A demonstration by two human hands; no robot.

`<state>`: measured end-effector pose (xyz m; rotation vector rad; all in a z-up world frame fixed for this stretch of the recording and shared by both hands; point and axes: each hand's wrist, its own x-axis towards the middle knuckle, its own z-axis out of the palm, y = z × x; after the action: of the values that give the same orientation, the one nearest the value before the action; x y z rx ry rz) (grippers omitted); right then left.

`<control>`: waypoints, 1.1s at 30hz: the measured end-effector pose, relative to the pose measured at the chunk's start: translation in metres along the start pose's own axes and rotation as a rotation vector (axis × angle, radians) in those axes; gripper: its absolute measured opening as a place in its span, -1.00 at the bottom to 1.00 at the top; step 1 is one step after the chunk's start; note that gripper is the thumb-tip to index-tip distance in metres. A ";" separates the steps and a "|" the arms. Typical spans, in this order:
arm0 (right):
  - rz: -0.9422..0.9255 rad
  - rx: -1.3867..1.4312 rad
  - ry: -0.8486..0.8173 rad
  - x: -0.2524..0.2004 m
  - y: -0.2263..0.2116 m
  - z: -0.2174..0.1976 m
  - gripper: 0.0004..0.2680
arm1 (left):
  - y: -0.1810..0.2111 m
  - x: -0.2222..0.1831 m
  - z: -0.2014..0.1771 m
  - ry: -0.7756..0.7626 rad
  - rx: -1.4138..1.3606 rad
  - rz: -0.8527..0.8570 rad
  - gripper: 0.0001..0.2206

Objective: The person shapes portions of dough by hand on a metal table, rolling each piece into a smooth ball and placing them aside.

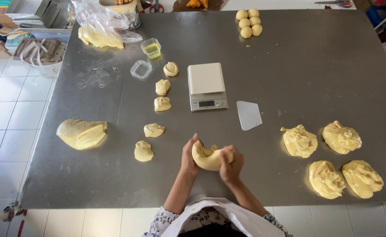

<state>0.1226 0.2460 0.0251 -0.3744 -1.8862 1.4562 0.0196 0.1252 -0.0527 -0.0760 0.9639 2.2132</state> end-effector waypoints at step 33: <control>0.156 -0.098 -0.454 -0.072 0.061 -0.041 -0.61 | 0.010 -0.088 0.000 -0.324 1.130 0.465 -0.56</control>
<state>0.1894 0.2511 -0.0530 -0.2539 -2.3373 1.6605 0.0790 0.0694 -0.0187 1.0629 2.0030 1.6338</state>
